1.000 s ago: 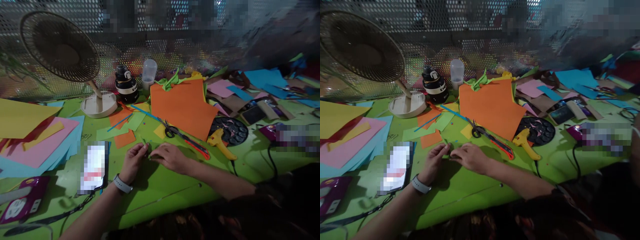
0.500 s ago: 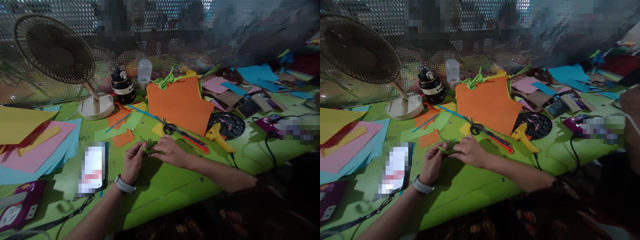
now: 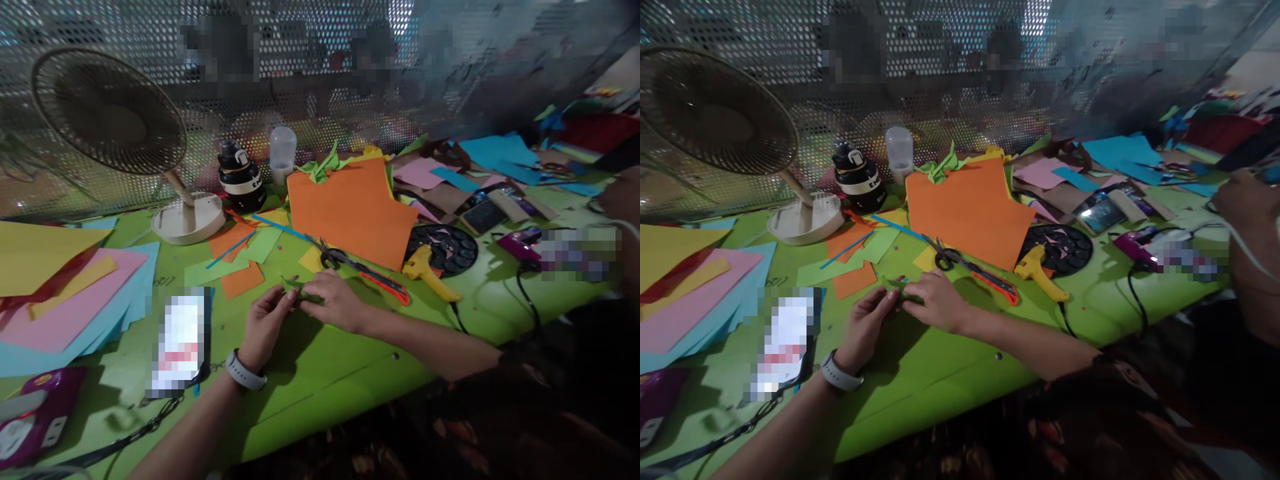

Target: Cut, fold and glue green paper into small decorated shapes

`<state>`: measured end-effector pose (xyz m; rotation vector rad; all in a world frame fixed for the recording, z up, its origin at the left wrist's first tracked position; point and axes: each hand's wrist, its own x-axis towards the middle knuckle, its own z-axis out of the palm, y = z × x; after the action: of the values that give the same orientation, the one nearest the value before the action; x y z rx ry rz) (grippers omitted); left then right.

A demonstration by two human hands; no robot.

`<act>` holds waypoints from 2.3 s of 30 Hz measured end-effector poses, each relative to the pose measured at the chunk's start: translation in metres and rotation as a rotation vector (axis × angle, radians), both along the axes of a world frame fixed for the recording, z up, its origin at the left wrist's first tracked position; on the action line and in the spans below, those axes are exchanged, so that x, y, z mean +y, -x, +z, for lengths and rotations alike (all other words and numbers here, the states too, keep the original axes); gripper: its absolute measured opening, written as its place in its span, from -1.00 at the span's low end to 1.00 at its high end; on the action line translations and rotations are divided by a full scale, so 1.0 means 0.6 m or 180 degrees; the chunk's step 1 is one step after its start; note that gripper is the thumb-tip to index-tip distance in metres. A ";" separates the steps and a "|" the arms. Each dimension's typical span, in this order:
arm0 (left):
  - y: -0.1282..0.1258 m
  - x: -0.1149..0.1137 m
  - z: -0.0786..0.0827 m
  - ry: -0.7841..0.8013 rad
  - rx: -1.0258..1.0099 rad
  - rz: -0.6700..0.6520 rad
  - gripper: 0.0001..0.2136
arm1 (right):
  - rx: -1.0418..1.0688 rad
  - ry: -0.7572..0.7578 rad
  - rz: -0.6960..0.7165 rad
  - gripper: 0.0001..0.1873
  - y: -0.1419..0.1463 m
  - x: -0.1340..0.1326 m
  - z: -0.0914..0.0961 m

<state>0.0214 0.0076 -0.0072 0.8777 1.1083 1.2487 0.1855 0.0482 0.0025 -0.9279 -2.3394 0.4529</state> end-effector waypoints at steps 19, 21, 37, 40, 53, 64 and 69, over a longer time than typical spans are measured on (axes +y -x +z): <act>0.000 0.003 -0.015 0.0047 0.0189 -0.0107 -0.82 | -0.0105 0.0236 -0.0277 -0.78 0.004 -0.003 0.000; 0.000 0.004 -0.015 0.0023 0.0155 -0.0119 -0.81 | -0.0105 0.0183 -0.0239 -0.80 0.005 -0.004 0.000; 0.002 0.005 -0.025 -0.0026 0.0072 0.0025 -0.82 | 0.0031 0.0068 -0.0150 -0.84 0.002 -0.003 0.003; 0.002 0.005 -0.026 0.0003 0.0060 0.0058 -0.81 | -0.0034 0.0120 -0.0126 -0.83 0.001 -0.003 0.003; 0.002 0.002 -0.019 -0.0078 0.0086 0.0144 -0.85 | 0.0025 0.0204 -0.0118 -0.84 0.003 -0.002 0.004; 0.017 0.020 0.013 -0.0225 -0.0817 0.1324 -0.85 | 0.1609 0.0847 -0.0790 -0.77 -0.029 0.045 0.038; 0.001 0.010 0.014 -0.0264 -0.1022 0.1217 -0.86 | 0.2350 0.2749 -0.0238 -0.51 -0.007 0.022 0.038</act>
<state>0.0208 0.0135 0.0010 0.5107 0.9953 1.6950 0.1899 0.0612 0.0253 -0.9613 -1.3971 1.5399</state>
